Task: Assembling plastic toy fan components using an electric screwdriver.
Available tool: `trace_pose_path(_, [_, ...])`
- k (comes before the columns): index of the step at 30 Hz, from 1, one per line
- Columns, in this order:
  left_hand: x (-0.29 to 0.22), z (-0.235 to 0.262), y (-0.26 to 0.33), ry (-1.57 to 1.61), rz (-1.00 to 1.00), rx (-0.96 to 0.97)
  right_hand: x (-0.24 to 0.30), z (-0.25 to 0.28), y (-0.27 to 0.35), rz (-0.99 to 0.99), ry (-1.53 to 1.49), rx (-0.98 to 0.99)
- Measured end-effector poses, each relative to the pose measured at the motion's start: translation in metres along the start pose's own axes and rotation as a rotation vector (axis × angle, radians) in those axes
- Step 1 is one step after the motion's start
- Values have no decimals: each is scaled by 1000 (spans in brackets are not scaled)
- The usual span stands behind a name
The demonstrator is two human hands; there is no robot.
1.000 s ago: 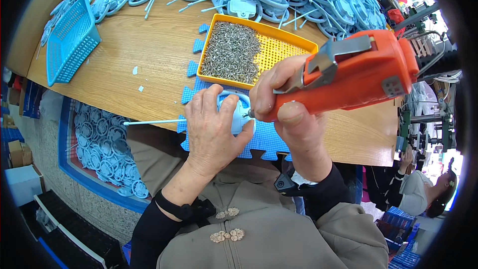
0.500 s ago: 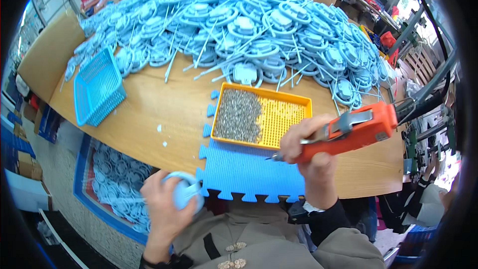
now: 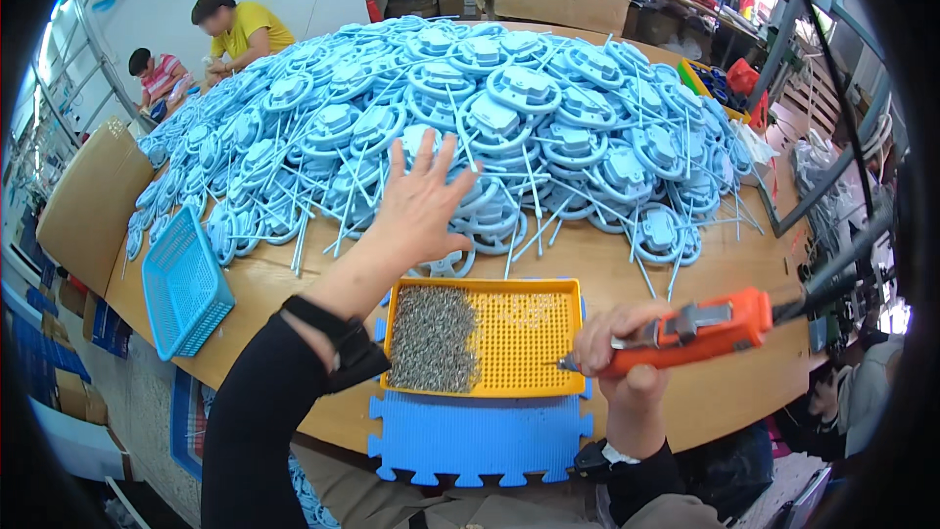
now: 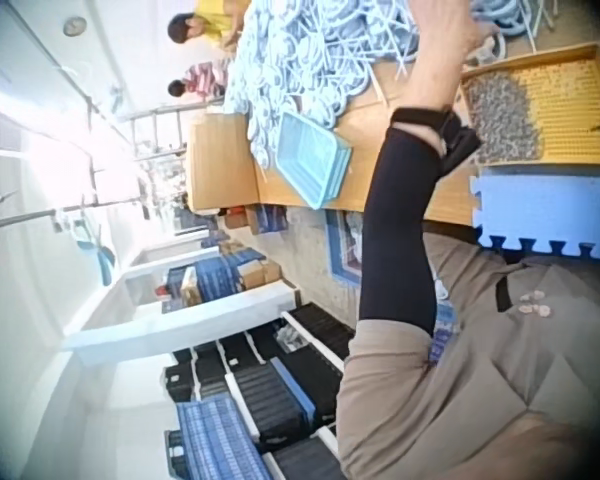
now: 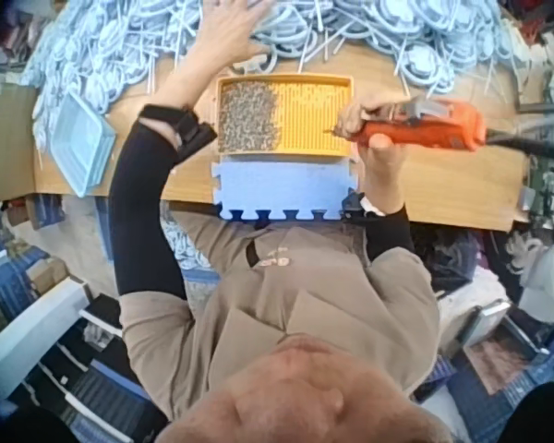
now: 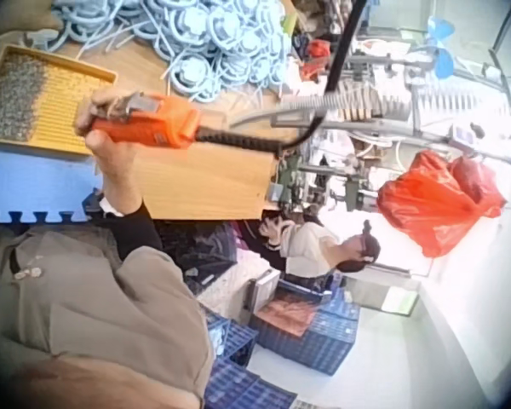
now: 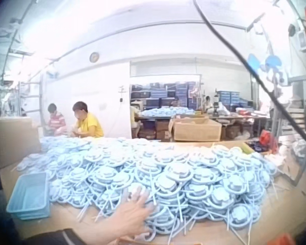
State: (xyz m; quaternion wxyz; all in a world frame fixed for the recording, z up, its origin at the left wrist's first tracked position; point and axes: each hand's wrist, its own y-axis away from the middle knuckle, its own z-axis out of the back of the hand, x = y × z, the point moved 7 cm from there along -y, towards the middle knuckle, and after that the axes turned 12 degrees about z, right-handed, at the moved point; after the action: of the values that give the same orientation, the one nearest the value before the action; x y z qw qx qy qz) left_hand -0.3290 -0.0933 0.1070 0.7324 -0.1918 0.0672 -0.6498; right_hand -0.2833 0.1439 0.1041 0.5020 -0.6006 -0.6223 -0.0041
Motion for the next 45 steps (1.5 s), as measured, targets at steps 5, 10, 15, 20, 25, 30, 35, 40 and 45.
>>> trace_pose_path(5, [-7, -28, -29, 68, -30, 64, 21, 7, -5, 136, 41, 28])
trace_pose_path(10, [18, -39, -17, -7, -20, 101, 14, 14, -10, 102, 29, 18])
trace_pose_path(15, [42, -36, 9, -80, -105, 101, 9, 8, -10, 103, 170, 44])
trace_pose_path(20, [67, -26, 39, -127, -138, 122, 4, 7, -9, 92, 195, 73])
trace_pose_path(25, [89, -20, 74, -202, -140, 212, 1, 8, -5, 50, 108, 17])
trace_pose_path(30, [111, -18, 105, -158, -147, 276, -5, 9, -4, -23, 43, 26])
trace_pose_path(35, [119, 16, 119, -23, -113, 387, 2, 12, -3, 28, 42, 0])
trace_pose_path(40, [121, 58, 104, -81, 104, 232, 6, 20, -8, 68, 172, 42])
trace_pose_path(45, [-23, 28, 44, 233, -340, 74, 1, 27, -11, 114, 17, -28])
